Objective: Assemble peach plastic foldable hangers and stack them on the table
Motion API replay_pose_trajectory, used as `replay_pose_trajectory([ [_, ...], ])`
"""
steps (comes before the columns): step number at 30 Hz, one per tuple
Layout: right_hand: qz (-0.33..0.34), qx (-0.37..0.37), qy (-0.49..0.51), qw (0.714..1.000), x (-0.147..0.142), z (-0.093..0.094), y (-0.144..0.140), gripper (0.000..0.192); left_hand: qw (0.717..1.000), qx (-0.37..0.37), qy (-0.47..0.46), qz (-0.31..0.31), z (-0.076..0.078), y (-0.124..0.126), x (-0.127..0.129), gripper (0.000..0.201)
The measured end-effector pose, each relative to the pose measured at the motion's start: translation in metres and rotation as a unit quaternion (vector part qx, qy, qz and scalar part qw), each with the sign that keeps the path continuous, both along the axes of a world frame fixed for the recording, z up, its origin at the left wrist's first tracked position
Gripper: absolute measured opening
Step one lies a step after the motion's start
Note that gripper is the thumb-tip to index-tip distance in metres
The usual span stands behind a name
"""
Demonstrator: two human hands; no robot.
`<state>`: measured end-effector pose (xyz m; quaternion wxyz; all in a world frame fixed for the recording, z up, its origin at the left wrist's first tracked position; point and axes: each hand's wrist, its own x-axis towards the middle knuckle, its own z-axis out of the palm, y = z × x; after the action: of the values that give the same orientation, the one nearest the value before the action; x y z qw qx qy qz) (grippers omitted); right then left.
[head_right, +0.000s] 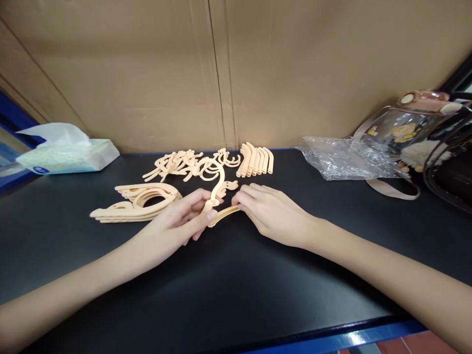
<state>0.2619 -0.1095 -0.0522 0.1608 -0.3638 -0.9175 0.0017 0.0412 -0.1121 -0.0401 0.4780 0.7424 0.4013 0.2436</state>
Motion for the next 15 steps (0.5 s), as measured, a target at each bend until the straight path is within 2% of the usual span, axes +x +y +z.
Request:
replay_pose_trajectory([
  [7, -0.002, 0.009, 0.008, 1.000, 0.0014, -0.0006, 0.0004, 0.021, 0.999, 0.039, 0.027, -0.011, -0.0041, 0.0015, -0.0015, 0.025],
  [15, -0.007, -0.029, -0.007, 1.000, 0.0009, 0.0040, -0.0019, 0.031, 0.999, 0.031, 0.019, -0.017, -0.0025, 0.0009, -0.0023, 0.022],
])
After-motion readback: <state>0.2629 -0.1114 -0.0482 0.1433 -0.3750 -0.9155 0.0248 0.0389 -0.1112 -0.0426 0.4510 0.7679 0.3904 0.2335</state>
